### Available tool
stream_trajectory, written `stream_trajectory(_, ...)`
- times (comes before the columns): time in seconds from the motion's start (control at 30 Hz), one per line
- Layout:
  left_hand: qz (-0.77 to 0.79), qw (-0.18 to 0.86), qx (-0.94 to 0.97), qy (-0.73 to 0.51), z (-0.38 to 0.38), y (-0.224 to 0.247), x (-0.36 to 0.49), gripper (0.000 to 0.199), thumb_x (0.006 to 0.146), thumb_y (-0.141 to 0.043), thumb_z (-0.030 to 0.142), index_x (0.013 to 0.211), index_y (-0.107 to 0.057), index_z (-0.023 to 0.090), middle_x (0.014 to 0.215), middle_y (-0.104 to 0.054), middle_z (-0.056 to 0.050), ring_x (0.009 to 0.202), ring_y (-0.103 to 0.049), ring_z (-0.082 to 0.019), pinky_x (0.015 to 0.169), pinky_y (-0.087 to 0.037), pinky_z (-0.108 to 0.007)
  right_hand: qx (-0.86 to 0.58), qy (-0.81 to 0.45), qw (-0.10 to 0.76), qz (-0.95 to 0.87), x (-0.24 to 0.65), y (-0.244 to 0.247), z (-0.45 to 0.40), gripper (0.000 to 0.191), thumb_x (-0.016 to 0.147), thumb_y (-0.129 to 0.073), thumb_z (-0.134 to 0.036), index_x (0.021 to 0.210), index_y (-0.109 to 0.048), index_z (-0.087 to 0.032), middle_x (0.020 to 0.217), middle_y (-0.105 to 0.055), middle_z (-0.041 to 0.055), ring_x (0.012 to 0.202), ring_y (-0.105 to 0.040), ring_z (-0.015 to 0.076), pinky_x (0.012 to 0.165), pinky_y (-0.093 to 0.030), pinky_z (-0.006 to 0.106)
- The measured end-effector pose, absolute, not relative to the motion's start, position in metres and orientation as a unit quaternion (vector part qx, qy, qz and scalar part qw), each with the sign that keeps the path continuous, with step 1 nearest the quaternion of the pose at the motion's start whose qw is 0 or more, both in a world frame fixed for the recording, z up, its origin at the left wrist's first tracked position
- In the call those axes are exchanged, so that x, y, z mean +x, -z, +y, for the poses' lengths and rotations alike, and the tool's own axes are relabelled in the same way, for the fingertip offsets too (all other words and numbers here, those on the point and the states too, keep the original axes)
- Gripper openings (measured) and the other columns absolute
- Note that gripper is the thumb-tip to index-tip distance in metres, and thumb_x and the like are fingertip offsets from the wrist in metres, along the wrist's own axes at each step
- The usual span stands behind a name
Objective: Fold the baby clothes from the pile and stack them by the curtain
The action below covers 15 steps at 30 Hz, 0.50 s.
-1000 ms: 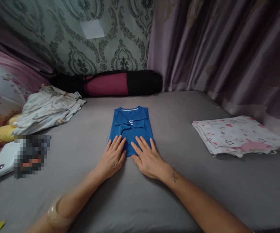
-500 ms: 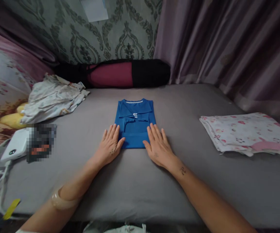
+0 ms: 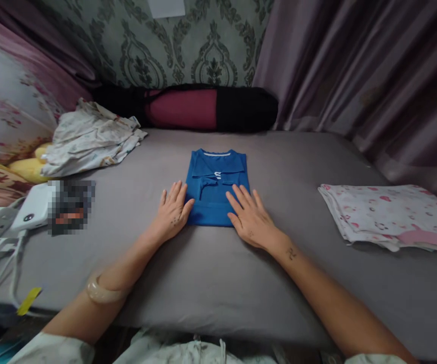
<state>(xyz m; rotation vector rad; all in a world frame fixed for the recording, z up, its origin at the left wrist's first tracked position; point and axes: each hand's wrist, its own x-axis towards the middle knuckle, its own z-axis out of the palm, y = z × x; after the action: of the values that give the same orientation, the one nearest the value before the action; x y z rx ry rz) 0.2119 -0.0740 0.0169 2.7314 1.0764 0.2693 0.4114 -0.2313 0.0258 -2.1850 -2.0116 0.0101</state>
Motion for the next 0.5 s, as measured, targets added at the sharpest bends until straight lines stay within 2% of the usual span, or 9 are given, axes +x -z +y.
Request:
stream_trajectory(0.07,0.378,0.112,0.912,-0.115,-0.073,-0.020,0.212,0.063,0.099,-0.017,0.045,0.149,-0.025,0.008,0.157,-0.021,-0.018,0.147,-0.014,-0.027,0.118,-0.013,-0.052,-0.663,-0.016,0.076,-0.744,0.415,-0.033,-0.223,0.055,0.099,-0.030,-0.036,0.152,-0.024,-0.024,0.160,-0.012,0.0038,0.147,-0.005,0.0240,0.118,-0.009,0.052)
stream_trajectory(0.17,0.390,0.138,0.902,-0.119,-0.071,-0.020,0.212,0.060,0.099,-0.020,0.043,0.148,-0.026,0.009,0.156,-0.024,-0.018,0.147,-0.016,-0.027,0.118,-0.015,-0.052,-0.605,-0.044,0.065,-0.792,0.419,-0.031,-0.213,0.054,0.099,-0.032,-0.032,0.151,-0.026,-0.024,0.159,-0.018,0.0029,0.147,-0.009,0.0223,0.119,-0.012,0.050)
stream_trajectory(0.37,0.395,0.134,0.900,-0.126,-0.068,-0.012,0.212,0.056,0.099,-0.024,0.039,0.147,-0.029,0.009,0.155,-0.027,-0.019,0.146,-0.019,-0.029,0.117,-0.018,-0.054,-0.595,-0.042,0.063,-0.800,0.425,-0.014,-0.210,0.054,0.100,-0.031,-0.032,0.152,-0.023,-0.021,0.159,-0.019,0.0051,0.147,-0.009,0.0225,0.119,-0.014,0.051)
stream_trajectory(0.5,0.347,0.109,0.918,-0.159,-0.071,-0.016,0.210,0.054,0.099,-0.029,0.037,0.146,-0.030,0.009,0.154,-0.030,-0.020,0.145,-0.020,-0.029,0.117,-0.019,-0.055,-0.596,-0.041,0.055,-0.800,0.423,-0.020,-0.212,0.055,0.100,-0.030,-0.033,0.153,-0.020,-0.023,0.159,-0.018,0.0051,0.147,-0.009,0.0229,0.118,-0.014,0.051)
